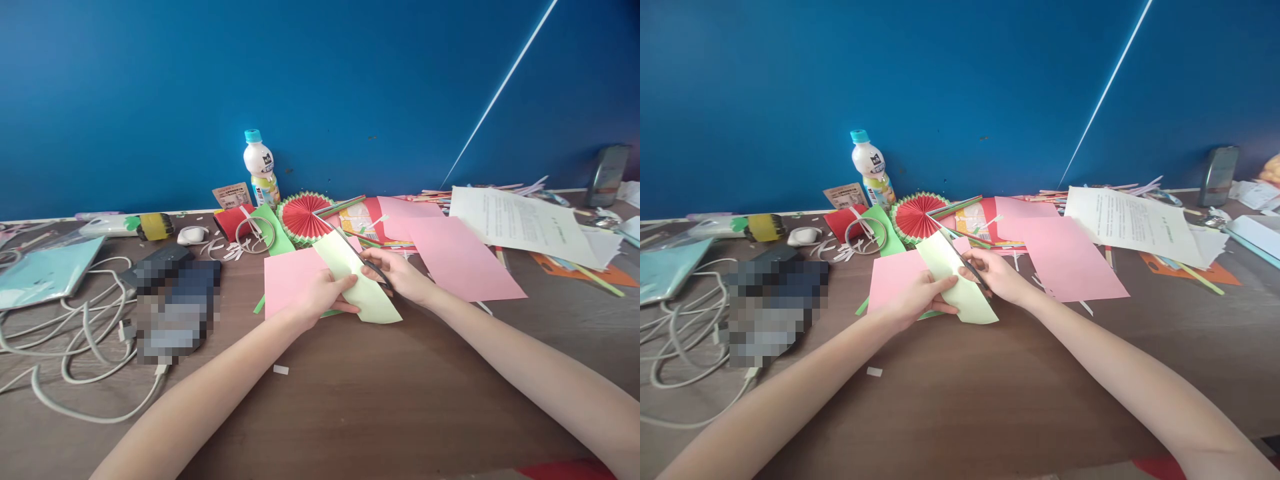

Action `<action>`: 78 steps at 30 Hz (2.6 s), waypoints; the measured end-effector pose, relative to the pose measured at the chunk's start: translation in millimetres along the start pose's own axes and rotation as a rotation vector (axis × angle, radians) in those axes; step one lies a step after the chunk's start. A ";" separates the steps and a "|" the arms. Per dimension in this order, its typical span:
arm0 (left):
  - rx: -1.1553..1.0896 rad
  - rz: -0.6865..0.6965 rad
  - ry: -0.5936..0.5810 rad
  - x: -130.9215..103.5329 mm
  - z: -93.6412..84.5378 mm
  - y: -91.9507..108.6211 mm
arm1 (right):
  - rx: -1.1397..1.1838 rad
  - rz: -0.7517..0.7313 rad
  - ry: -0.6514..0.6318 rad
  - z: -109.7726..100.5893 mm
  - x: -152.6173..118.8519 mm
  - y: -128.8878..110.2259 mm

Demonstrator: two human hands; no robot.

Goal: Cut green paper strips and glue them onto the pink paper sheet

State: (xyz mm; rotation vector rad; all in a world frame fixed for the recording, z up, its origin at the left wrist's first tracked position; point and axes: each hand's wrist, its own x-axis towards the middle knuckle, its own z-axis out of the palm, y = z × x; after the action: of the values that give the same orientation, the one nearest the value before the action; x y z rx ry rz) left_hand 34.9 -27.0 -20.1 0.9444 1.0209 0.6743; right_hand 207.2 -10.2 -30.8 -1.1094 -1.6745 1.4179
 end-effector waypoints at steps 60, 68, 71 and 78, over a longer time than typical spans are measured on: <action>0.687 0.011 0.064 8.3 -46.2 28.7 | -0.320 0.479 -0.814 -52.6 -15.8 -42.5; 0.644 -0.026 -0.016 9.1 -50.9 29.4 | -0.279 0.487 -0.747 -46.1 -17.0 -44.6; 0.617 -0.044 -0.076 8.0 -50.9 30.4 | -0.272 0.473 -0.699 -44.3 -17.6 -46.6; 0.583 -0.090 -0.212 3.6 -44.9 32.0 | -0.217 0.411 -0.618 -40.6 -15.3 -39.0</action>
State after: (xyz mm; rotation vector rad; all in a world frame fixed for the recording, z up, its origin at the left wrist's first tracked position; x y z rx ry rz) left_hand -6.3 5.3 -2.5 1.4312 1.0811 0.1874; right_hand 242.8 -9.2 15.6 -1.2681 -2.1490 2.0293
